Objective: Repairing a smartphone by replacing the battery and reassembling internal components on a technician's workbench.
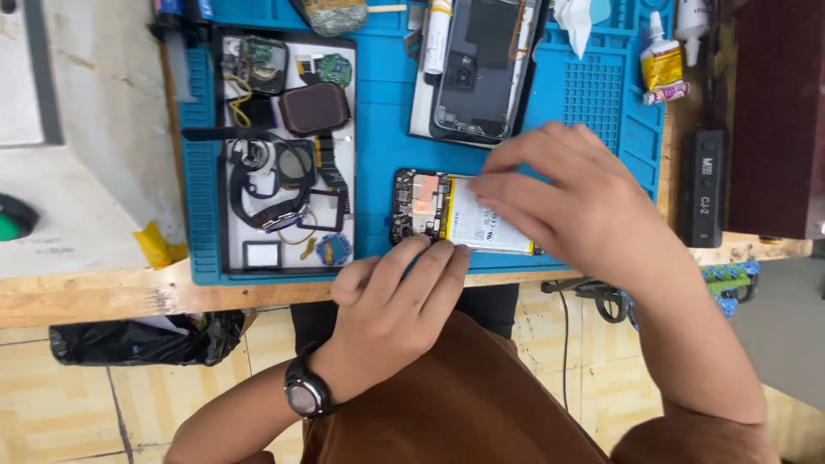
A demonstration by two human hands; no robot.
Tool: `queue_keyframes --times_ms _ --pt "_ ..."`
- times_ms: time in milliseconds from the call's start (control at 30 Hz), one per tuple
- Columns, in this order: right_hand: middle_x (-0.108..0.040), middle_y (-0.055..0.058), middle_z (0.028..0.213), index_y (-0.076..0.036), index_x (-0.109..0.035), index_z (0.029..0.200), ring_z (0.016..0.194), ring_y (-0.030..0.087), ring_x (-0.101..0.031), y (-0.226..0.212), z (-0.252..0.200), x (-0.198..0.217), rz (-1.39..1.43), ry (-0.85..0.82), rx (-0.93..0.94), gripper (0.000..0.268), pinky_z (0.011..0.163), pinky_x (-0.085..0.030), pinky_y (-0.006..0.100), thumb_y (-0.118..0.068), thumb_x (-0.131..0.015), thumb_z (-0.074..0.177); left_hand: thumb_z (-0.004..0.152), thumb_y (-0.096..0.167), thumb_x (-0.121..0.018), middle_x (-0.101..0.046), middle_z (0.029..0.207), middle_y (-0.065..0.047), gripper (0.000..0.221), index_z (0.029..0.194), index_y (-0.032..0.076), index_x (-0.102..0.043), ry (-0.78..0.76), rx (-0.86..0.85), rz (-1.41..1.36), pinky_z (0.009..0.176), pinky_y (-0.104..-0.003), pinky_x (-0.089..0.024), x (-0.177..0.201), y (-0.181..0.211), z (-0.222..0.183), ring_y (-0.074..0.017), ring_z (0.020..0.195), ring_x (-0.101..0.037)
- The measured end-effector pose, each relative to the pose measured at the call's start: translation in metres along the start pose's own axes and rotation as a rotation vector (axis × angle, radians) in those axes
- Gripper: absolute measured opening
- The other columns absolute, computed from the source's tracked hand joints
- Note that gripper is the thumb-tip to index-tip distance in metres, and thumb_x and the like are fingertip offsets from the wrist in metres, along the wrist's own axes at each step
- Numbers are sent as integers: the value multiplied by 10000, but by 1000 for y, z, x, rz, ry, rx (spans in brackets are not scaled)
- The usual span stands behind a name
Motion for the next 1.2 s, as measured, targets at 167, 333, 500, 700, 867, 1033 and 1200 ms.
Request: queue_keyframes --times_ms 167,333,500,700,867,1033,1200 --pt "-600 133 1128 -28 -591 1120 1046 291 -595 -7 -52 2 52 60 -241 221 821 -432 382 -124 -587 921 944 132 -615 -641 937 68 83 912 191 -665 -25 7 -6 717 -238 -275 -3 -3 5 -98 905 -605" --pt "-530 167 1279 -36 -518 1251 1200 357 -549 -11 -71 -18 -2 42 -222 340 1012 -445 475 -204 -522 955 935 187 -689 -667 990 47 40 954 179 -655 -101 -16 -8 766 -264 -278 -12 0 0 -113 949 -615" --pt "-557 150 1261 -57 -531 1236 1188 321 -567 -12 -71 -19 -108 33 -173 339 1008 -436 459 -249 -543 957 927 195 -714 -673 1034 27 110 1007 158 -648 -166 -19 -7 779 -275 -298 -19 2 -3 -133 990 -615" --pt "-601 151 1211 -58 -566 1181 1139 303 -605 -16 -66 -18 -189 36 -131 310 968 -470 434 -272 -537 958 932 181 -697 -667 1026 26 86 992 160 -639 -183 5 3 761 -273 -296 -21 2 -2 -131 988 -616" --pt "-608 46 1213 -220 -539 1309 1147 191 -591 -19 -61 -21 -448 -56 -115 438 918 -436 363 -488 -544 963 953 220 -663 -661 972 73 35 973 216 -635 -139 -32 77 813 -261 -281 -15 6 5 -95 982 -598" --pt "-610 52 1196 -207 -546 1300 1128 211 -607 -18 -62 -21 -386 -22 -154 449 936 -427 395 -494 -553 955 963 182 -628 -649 974 80 98 1047 207 -672 -163 -54 88 834 -278 -270 -16 5 4 -96 997 -606" --pt "-571 95 1197 -178 -554 1279 1128 248 -608 -15 -62 -24 -300 6 -211 436 948 -402 413 -468 -549 953 952 187 -636 -663 967 66 42 955 202 -674 -135 -47 67 862 -277 -262 -17 6 3 -102 983 -616"
Point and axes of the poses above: each hand's wrist, its own z-axis towards the middle knuckle, its own x-axis out of the back of the hand, y = z × x, the point moved 10 cm from there along z, towards the middle knuckle
